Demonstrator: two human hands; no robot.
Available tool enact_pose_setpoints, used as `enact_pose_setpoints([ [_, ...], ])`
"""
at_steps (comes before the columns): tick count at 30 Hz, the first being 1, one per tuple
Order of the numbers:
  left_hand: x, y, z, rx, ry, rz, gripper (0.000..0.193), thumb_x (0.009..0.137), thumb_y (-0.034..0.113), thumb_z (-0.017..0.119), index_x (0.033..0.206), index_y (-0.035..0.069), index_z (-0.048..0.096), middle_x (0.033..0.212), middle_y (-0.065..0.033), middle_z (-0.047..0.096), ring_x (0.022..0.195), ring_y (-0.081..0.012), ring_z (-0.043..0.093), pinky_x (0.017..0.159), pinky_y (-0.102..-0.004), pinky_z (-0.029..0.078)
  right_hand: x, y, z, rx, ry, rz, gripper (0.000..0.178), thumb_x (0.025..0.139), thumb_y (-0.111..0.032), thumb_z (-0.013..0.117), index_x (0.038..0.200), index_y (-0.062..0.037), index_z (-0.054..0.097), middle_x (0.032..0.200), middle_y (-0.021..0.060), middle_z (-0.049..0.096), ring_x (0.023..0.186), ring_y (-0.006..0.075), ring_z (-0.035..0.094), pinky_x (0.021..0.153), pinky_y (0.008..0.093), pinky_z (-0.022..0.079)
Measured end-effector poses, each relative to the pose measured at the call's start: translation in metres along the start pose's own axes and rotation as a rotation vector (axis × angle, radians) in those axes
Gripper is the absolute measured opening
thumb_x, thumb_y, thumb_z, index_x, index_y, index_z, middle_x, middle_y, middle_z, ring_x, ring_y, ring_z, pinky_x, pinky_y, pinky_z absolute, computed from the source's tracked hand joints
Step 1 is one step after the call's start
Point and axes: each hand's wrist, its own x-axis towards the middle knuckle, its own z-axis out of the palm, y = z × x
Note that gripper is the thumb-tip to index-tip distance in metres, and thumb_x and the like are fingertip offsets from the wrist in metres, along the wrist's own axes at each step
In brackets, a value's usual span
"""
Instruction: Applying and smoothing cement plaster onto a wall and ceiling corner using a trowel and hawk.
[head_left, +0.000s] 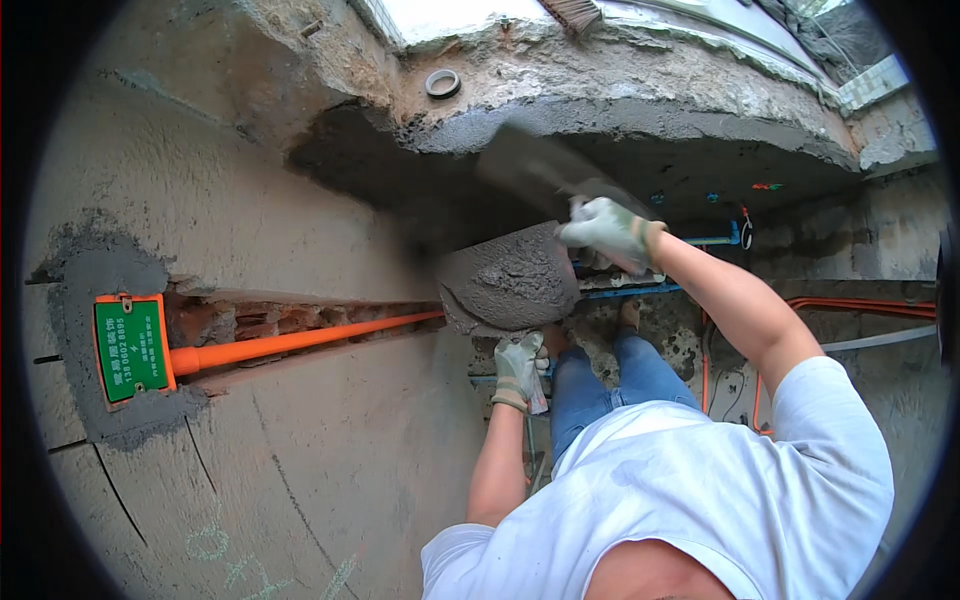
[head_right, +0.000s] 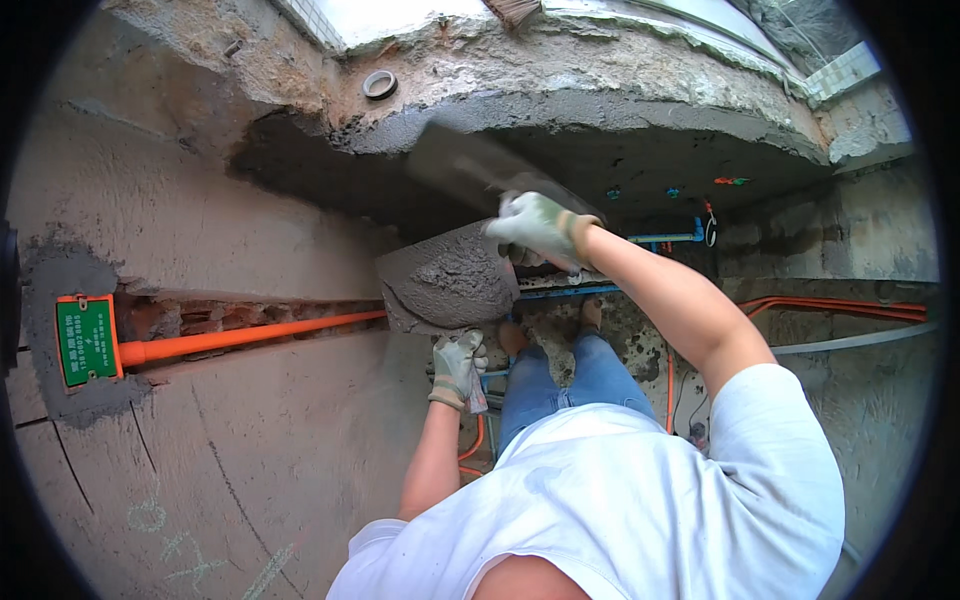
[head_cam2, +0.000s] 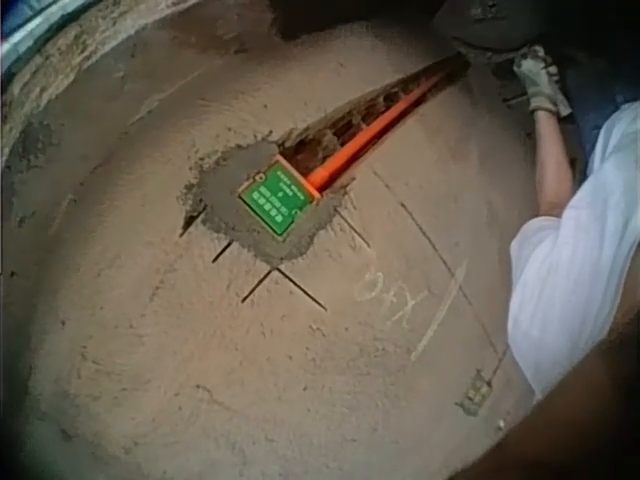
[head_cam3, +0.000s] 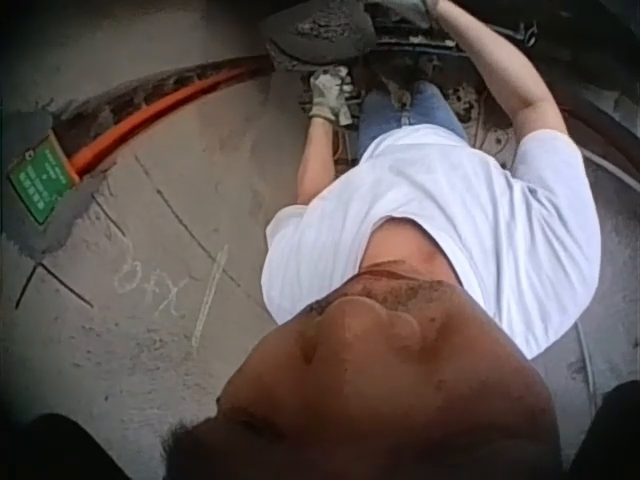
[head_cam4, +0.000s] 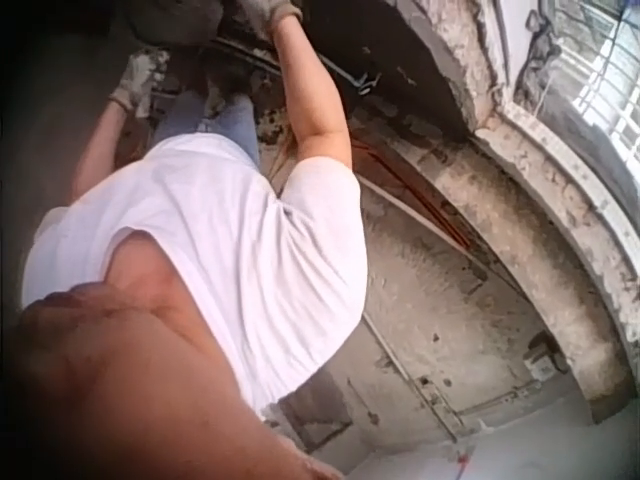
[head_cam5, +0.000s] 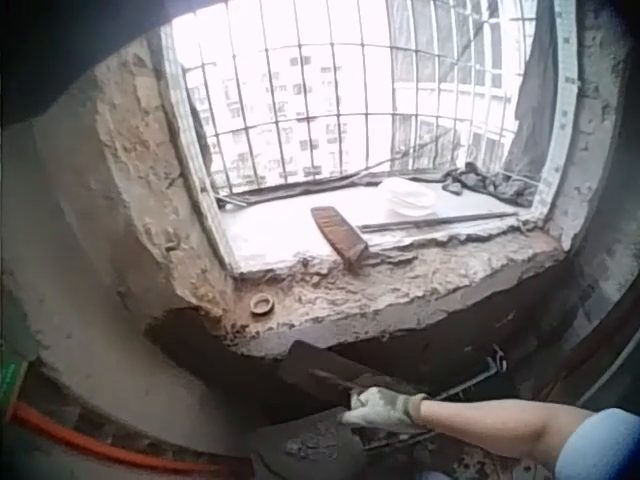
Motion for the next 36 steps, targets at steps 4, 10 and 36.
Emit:
enact_pose_setpoints([
  [4, 0.001, -0.002, 0.004, 0.037, 0.024, 0.019, 0.016, 0.084, 0.02, 0.069, 0.078, 0.008, 0.06, 0.064, -0.0046, 0.058, 0.047, -0.0142, 0.053, 0.041, -0.0269, 0.041, 0.059, -0.025, 0.002, -0.766, 0.125, -0.154, 0.042, 0.077, -0.037, 0.052, 0.09, -0.0017, 0.071, 0.095, 0.019, 0.068, 0.083, 0.0358, 0.067, 0.076, 0.0415, 0.052],
  [10, -0.011, -0.007, 0.007, -0.021, 0.129, 0.035, 0.017, 0.083, 0.02, 0.069, 0.076, 0.008, 0.06, 0.062, -0.0048, 0.058, 0.046, -0.0146, 0.053, 0.041, -0.0271, 0.042, 0.07, 0.004, -0.04, -0.787, 0.183, -0.131, 0.041, 0.071, -0.035, 0.055, 0.087, -0.0013, 0.072, 0.089, 0.0235, 0.067, 0.085, 0.0371, 0.066, 0.076, 0.0429, 0.052],
  [36, -0.033, 0.033, 0.222, 0.032, -0.047, 0.29, 0.012, 0.085, 0.014, 0.066, 0.081, 0.006, 0.058, 0.063, -0.0042, 0.057, 0.046, -0.012, 0.051, 0.042, -0.025, 0.04, -0.151, 0.114, -0.148, -0.884, 0.348, -0.164, 0.039, 0.079, -0.045, 0.057, 0.086, -0.0083, 0.068, 0.088, 0.0165, 0.067, 0.086, 0.0346, 0.064, 0.075, 0.0443, 0.051],
])
